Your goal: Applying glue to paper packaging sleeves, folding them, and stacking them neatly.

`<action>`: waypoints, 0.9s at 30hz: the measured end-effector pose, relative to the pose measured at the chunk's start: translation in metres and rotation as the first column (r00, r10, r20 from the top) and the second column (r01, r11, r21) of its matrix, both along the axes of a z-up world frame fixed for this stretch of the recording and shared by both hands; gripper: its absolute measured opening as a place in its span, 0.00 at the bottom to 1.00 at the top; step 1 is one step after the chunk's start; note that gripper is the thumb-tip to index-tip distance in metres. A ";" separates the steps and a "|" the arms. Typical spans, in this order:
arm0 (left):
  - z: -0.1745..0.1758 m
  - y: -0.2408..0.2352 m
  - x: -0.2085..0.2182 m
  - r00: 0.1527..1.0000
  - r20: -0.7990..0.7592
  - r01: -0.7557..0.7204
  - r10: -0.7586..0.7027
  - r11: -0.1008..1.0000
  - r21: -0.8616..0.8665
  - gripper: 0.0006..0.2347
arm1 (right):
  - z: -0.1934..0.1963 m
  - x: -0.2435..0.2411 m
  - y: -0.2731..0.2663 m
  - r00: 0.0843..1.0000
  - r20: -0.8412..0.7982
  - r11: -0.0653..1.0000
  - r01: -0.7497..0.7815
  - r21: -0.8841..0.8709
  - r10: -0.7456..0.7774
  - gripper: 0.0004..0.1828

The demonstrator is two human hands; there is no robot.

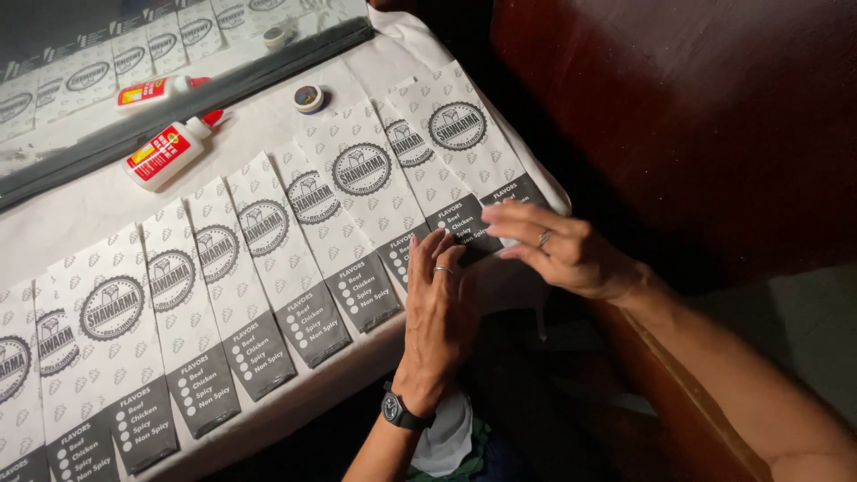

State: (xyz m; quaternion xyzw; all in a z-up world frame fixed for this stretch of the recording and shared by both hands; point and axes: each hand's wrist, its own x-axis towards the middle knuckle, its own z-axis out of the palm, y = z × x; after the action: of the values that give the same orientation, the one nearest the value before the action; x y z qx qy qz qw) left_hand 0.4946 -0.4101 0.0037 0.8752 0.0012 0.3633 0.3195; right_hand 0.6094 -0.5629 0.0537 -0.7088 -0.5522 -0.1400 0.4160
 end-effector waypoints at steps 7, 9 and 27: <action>-0.003 0.001 0.001 1.000 -0.001 0.000 -0.001 0.999 -0.041 0.11 | -0.029 0.010 -0.007 1.000 0.008 1.000 -0.025 -0.012 0.025 0.09; -0.006 0.001 0.003 1.000 0.000 0.005 -0.005 0.999 -0.043 0.11 | -0.029 0.011 -0.009 0.999 -0.004 0.999 -0.032 -0.013 0.032 0.07; -0.010 0.001 0.021 0.973 -0.208 -0.140 0.098 0.970 -0.197 0.05 | -0.020 0.008 0.007 0.969 -0.224 0.994 0.105 -0.014 -0.105 0.08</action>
State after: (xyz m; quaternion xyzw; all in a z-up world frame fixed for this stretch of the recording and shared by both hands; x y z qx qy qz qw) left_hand 0.5152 -0.4094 -0.0060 0.8664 0.1241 0.2912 0.3862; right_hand 0.6178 -0.5560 0.0340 -0.7488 -0.4636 -0.0802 0.4668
